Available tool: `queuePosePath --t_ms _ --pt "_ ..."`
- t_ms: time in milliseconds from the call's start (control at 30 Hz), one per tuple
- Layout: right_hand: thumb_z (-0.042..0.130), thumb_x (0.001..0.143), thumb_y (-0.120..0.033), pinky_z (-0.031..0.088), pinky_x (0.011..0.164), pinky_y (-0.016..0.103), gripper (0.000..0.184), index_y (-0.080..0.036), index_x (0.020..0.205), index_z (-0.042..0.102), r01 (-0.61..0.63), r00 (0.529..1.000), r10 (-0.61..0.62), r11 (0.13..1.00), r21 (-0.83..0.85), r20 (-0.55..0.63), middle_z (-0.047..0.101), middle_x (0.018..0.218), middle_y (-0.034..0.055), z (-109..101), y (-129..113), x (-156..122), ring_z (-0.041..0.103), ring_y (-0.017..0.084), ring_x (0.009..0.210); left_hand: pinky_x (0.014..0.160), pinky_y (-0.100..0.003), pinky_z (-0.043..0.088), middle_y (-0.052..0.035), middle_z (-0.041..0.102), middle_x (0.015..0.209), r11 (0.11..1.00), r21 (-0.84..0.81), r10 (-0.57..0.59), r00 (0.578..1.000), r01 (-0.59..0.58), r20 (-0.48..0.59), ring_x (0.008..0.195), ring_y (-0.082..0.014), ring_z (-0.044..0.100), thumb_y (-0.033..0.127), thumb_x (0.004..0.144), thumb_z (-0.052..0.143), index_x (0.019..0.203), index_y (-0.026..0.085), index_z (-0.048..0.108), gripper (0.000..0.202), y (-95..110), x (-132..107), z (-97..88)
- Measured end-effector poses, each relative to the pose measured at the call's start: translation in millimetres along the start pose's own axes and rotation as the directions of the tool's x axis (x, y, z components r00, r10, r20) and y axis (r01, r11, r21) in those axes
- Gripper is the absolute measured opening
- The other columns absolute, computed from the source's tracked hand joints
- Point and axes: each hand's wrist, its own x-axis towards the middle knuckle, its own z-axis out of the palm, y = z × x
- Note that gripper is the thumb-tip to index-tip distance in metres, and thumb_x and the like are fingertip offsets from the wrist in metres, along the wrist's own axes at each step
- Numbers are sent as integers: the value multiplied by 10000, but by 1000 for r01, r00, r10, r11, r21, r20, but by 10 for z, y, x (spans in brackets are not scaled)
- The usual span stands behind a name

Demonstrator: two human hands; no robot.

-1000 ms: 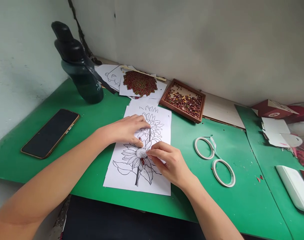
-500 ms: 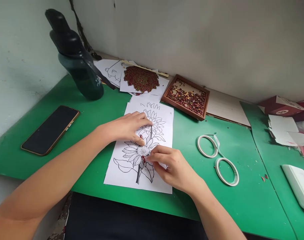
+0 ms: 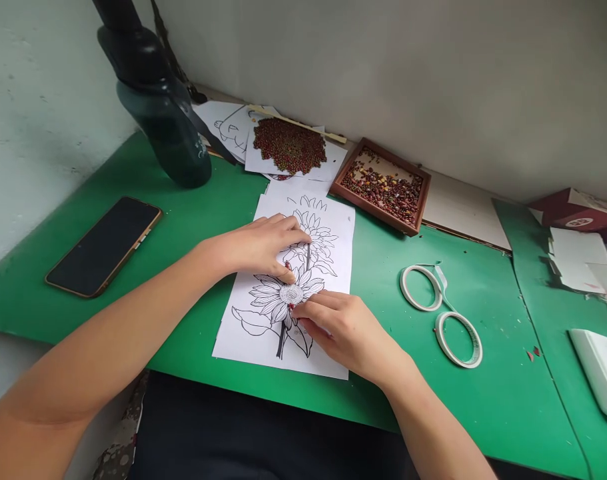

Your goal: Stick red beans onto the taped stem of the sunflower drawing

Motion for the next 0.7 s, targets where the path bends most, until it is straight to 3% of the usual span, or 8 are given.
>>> queuePosePath --t_ms 167,700 --pt "511 1049 -119 452 687 285 182 -181 1088 677 51 999 -50 997 -66 3 720 853 46 12 -25 23 617 161 742 1098 -438 404 -56 512 1477 1000 6 -5 1000 5 -5 1351 -317 462 634 801 711 1512 373 480 792 6 2 1" --pt "540 1040 -131 494 729 278 184 -202 1092 701 3 1000 -3 998 64 -1 729 930 56 23 26 40 663 167 824 1109 -444 399 -63 509 1477 1000 24 -8 1000 8 -5 1351 -328 459 643 793 702 1515 360 482 806 19 1 7"
